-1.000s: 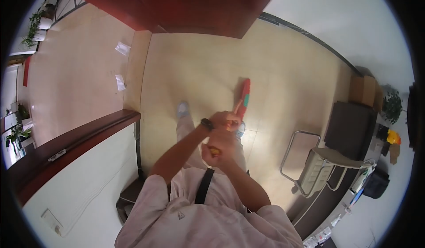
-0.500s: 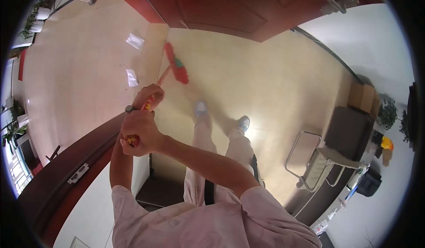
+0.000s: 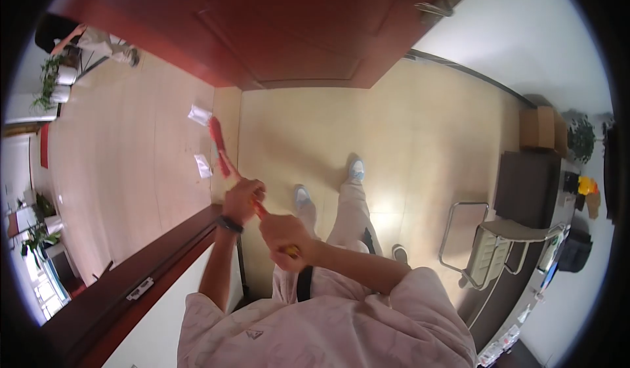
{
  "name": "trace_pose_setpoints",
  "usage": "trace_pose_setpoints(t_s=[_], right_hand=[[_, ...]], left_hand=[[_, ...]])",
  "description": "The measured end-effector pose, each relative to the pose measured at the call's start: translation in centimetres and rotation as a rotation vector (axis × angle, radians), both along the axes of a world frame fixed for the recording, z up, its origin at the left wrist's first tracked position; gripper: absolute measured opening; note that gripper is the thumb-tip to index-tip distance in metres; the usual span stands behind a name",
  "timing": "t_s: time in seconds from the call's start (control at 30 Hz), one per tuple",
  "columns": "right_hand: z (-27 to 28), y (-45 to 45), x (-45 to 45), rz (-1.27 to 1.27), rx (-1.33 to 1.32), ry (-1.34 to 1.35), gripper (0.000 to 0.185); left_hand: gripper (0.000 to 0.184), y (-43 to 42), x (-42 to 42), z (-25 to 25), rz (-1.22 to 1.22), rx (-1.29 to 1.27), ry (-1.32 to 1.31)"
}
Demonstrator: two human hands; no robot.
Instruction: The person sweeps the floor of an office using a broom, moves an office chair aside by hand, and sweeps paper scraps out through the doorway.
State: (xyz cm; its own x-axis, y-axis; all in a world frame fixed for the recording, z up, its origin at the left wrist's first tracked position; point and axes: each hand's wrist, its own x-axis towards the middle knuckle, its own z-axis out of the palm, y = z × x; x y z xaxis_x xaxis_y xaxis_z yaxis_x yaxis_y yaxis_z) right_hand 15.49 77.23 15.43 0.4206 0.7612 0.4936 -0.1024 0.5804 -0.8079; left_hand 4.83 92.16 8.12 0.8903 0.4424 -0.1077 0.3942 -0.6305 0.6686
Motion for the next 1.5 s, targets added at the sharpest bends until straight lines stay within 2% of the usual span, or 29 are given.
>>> trace_pose_setpoints(t_s=[0.03, 0.1, 0.2, 0.27, 0.33, 0.4, 0.5, 0.67, 0.77, 0.8, 0.87, 0.9, 0.93, 1.03, 1.07, 1.17, 1.23, 1.4, 1.5], right_hand=[[1.3, -1.9, 2.0, -0.009, 0.027, -0.030, 0.016], [3.1, -5.3, 5.6, -0.034, 0.042, -0.102, 0.016], [4.9, -9.5, 10.6, -0.090, 0.008, -0.208, 0.016], [5.2, -12.0, 13.3, -0.128, -0.043, -0.232, 0.015], [4.9, -13.5, 15.9, -0.184, -0.134, -0.383, 0.017], [4.0, -14.4, 18.1, -0.218, -0.196, -0.425, 0.017], [1.2, -14.1, 20.6, -0.278, -0.296, -0.474, 0.018], [-3.8, -10.4, 23.5, -0.283, -0.457, -0.587, 0.019], [-5.1, -6.0, 22.5, -0.219, -0.391, -0.575, 0.019], [-5.3, -4.3, 21.2, -0.202, -0.337, -0.530, 0.019], [-4.7, -0.3, 18.3, -0.168, -0.264, -0.471, 0.019], [-4.7, 1.8, 16.8, -0.142, -0.261, -0.466, 0.019], [-4.7, 4.0, 15.0, -0.116, -0.259, -0.461, 0.020], [-5.2, 10.7, 9.2, -0.051, -0.244, -0.436, 0.021], [-5.0, 12.7, 7.4, -0.023, -0.252, -0.440, 0.021], [-4.6, 18.0, 2.0, 0.136, -0.299, -0.441, 0.020], [-5.1, 20.9, -1.6, 0.219, -0.226, -0.424, 0.020], [-2.8, 28.4, -4.9, 0.204, -0.166, -0.344, 0.021], [-2.3, 31.7, -4.5, 0.191, -0.085, -0.216, 0.023]], left_hand=[[0.007, -2.2, 2.7, 1.6, -0.015, -0.038, 0.033], [0.007, -6.4, 7.1, 2.1, -0.031, -0.095, -0.067], [0.009, -11.5, 13.4, 0.9, -0.134, -0.189, -0.244], [0.009, -14.7, 17.7, -0.3, -0.187, -0.292, -0.285], [0.010, -17.1, 21.9, -1.1, -0.230, -0.318, -0.314], [0.010, -19.0, 25.3, -3.8, -0.322, -0.502, -0.378], [0.013, -20.3, 30.0, -7.9, -0.416, -0.578, -0.422], [0.018, -18.3, 33.5, -13.5, -0.374, -0.491, -0.541], [0.017, -13.6, 31.4, -16.6, -0.331, -0.442, -0.553], [0.016, -11.8, 29.8, -15.8, -0.254, -0.458, -0.513], [0.018, -7.5, 26.4, -13.9, -0.235, -0.315, -0.488], [0.019, -5.3, 24.6, -12.5, -0.208, -0.203, -0.303], [0.020, -2.6, 23.0, -12.9, -0.289, -0.181, -0.505], [0.020, 3.9, 15.8, -14.8, -0.098, -0.348, -0.502], [0.019, 5.6, 14.1, -12.8, -0.016, -0.302, -0.444], [0.015, 10.3, 7.0, -12.3, 0.179, -0.329, -0.262], [0.016, 13.3, 3.4, -11.4, 0.228, -0.353, -0.306], [0.014, 20.3, -2.2, -9.6, 0.411, -0.139, -0.275], [0.015, 24.0, -2.8, -8.4, 0.461, -0.134, -0.308]])
